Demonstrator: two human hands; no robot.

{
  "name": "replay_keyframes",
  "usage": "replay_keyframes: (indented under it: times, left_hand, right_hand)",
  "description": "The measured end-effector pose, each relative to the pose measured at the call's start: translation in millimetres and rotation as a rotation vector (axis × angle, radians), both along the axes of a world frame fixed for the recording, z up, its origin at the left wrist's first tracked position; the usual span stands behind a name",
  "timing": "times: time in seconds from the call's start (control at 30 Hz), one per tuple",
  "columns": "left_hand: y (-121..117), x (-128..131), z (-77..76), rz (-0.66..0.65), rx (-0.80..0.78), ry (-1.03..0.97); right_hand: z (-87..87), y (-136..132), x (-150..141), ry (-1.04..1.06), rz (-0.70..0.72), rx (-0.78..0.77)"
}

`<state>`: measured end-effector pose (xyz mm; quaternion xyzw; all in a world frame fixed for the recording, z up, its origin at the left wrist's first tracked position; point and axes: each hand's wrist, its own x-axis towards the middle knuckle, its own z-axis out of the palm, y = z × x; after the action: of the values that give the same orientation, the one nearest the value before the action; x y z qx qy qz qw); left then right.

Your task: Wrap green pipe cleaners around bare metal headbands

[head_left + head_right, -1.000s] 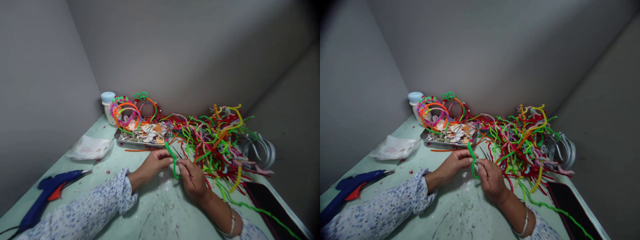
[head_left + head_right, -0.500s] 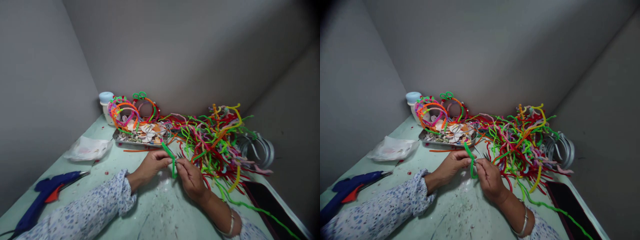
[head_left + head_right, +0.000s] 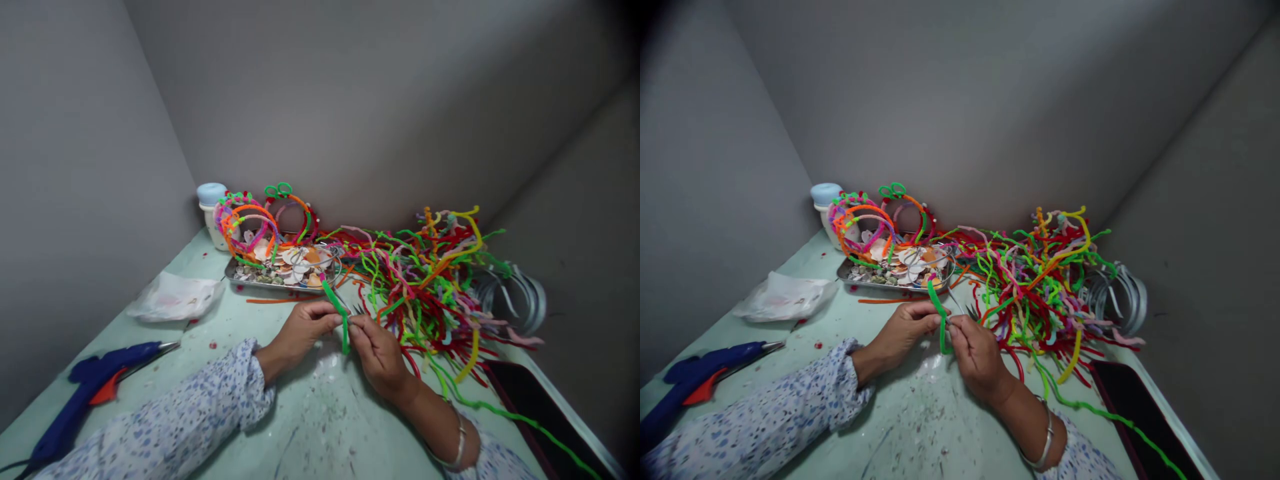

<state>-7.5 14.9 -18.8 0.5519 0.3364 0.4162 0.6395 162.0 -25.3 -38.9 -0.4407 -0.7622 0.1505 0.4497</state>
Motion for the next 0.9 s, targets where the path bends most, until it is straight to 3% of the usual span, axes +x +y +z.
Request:
replay_keyframes:
  times: [0.9]
  left_hand:
    - [-3.5,3.2,-3.5,0.019,0.003,-0.047]
  right_hand:
    - [1.9,4.3,-5.0,0.029,0.078,-0.042]
